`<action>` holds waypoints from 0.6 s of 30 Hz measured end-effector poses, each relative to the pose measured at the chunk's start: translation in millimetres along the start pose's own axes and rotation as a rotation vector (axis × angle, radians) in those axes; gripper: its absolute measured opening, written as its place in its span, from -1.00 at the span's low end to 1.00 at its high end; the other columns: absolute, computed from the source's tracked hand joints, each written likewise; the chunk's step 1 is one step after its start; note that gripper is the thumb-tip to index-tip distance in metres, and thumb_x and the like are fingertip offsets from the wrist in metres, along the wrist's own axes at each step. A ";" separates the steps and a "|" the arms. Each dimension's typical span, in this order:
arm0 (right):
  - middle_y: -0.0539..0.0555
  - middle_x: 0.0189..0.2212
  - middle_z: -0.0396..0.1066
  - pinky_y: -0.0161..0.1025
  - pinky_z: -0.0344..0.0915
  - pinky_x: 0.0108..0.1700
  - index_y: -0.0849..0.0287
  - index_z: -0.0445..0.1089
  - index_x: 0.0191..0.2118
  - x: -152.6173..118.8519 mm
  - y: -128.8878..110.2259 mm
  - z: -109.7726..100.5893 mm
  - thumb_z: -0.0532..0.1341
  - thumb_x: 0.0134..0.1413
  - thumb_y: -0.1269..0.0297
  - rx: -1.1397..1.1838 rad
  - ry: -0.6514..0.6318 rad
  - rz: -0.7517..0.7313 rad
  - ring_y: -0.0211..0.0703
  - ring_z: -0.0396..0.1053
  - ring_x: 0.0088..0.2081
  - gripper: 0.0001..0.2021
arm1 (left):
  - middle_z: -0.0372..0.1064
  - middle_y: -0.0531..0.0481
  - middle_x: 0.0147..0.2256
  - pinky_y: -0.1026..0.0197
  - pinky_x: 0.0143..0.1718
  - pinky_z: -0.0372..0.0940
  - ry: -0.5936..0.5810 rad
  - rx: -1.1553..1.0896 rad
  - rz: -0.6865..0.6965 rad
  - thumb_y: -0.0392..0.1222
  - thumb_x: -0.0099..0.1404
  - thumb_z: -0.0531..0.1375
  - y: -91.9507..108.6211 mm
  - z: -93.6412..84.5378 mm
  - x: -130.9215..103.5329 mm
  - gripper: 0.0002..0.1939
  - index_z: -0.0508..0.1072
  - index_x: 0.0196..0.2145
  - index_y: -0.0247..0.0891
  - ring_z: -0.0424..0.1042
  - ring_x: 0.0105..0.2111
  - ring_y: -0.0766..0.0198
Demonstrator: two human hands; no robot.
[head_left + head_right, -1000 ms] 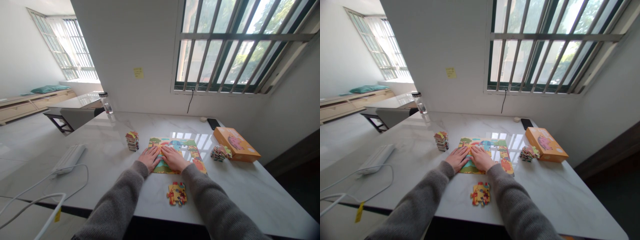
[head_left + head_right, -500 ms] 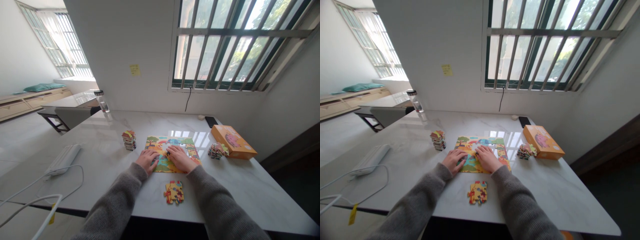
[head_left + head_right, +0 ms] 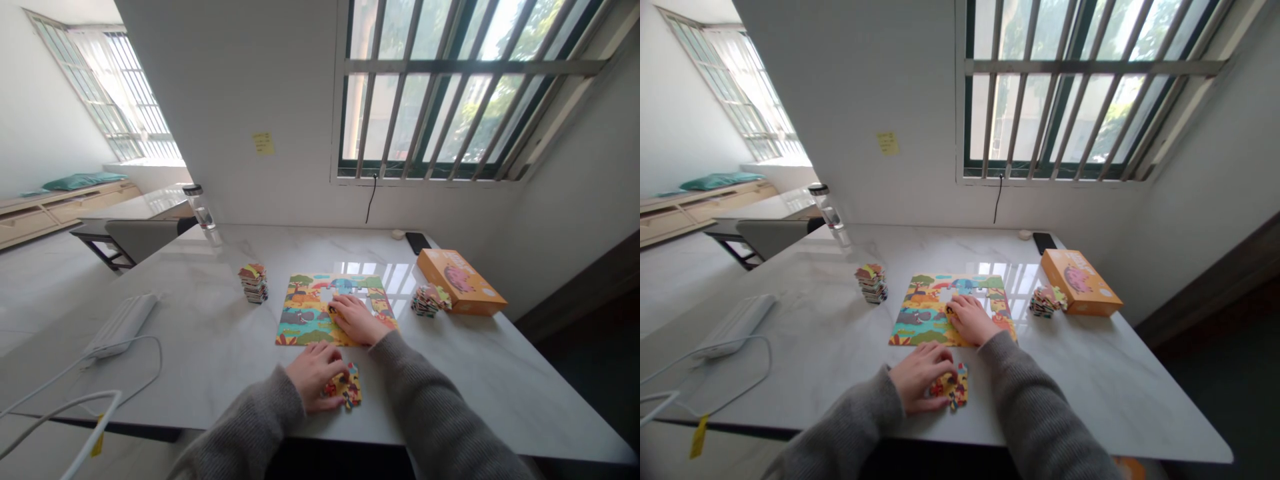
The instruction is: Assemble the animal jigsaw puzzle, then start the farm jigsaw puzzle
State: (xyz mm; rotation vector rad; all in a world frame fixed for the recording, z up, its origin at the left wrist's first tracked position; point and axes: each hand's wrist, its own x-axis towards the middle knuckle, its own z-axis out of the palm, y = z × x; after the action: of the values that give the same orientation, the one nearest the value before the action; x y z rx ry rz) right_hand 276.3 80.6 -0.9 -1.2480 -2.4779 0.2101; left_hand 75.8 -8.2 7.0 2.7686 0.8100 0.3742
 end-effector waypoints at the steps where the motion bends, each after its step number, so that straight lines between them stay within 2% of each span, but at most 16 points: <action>1: 0.20 0.17 0.32 0.03 0.12 0.28 0.15 0.34 0.17 -0.1 -0.1 0.1 0.11 0.31 0.33 -0.003 0.003 0.000 0.03 0.18 0.22 -0.65 | 0.38 -0.06 -0.13 0.04 -0.11 0.25 -0.006 0.029 0.001 0.02 0.14 0.34 1.6 -0.8 1.1 -0.64 0.44 -0.13 -0.12 0.32 -0.15 0.06; 5: 0.21 0.16 0.32 0.03 0.12 0.28 0.17 0.34 0.16 -0.1 -0.9 0.7 0.09 0.32 0.32 -0.020 0.005 -0.004 0.04 0.18 0.22 -0.65 | 0.40 -0.10 -0.17 0.01 -0.15 0.28 -0.009 0.145 0.036 -0.09 0.15 0.28 9.6 -3.6 5.8 -0.73 0.43 -0.19 -0.20 0.35 -0.19 0.04; 8: 0.21 0.15 0.32 0.03 0.11 0.28 0.15 0.34 0.16 -0.4 -1.4 1.0 0.08 0.32 0.32 -0.025 0.012 -0.003 0.03 0.18 0.22 -0.66 | 0.42 -0.12 -0.17 0.04 -0.15 0.30 0.051 0.126 0.066 -0.14 0.11 0.27 5.5 -8.7 9.5 -0.76 0.41 -0.24 -0.21 0.37 -0.20 0.04; 11: 0.21 0.15 0.32 0.02 0.12 0.27 0.14 0.34 0.16 -1.2 -1.7 0.5 0.13 0.27 0.36 -0.016 0.009 -0.004 0.03 0.18 0.22 -0.64 | 0.43 -0.09 -0.15 0.08 -0.08 0.31 0.164 0.060 0.044 -0.21 0.08 0.25 -14.6 -21.0 16.3 -0.77 0.39 -0.25 -0.19 0.39 -0.15 0.08; 14: 0.21 0.14 0.32 0.00 0.12 0.26 0.15 0.34 0.15 -1.6 -2.7 -0.5 0.19 0.16 0.45 -0.011 -0.001 -0.014 0.04 0.19 0.21 -0.58 | 0.43 -0.09 -0.13 0.07 -0.01 0.31 0.286 0.045 0.021 -0.25 0.07 0.25 -45.6 -37.9 28.6 -0.77 0.38 -0.26 -0.17 0.40 -0.10 0.08; 18: 0.18 0.12 0.34 0.00 0.13 0.25 0.15 0.38 0.07 -0.5 -4.5 -1.0 0.12 0.27 0.41 -0.017 0.024 -0.011 0.03 0.20 0.18 -0.71 | 0.43 -0.11 -0.12 0.02 0.02 0.31 0.434 0.115 -0.054 -0.26 0.09 0.26 -82.4 -50.7 48.2 -0.82 0.37 -0.32 -0.18 0.40 -0.09 0.05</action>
State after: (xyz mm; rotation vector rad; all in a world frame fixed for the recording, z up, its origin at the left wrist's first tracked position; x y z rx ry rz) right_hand 273.6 77.5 1.2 -1.2368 -2.4702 0.1699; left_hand 59.0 93.6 39.2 2.7993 1.0258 0.9696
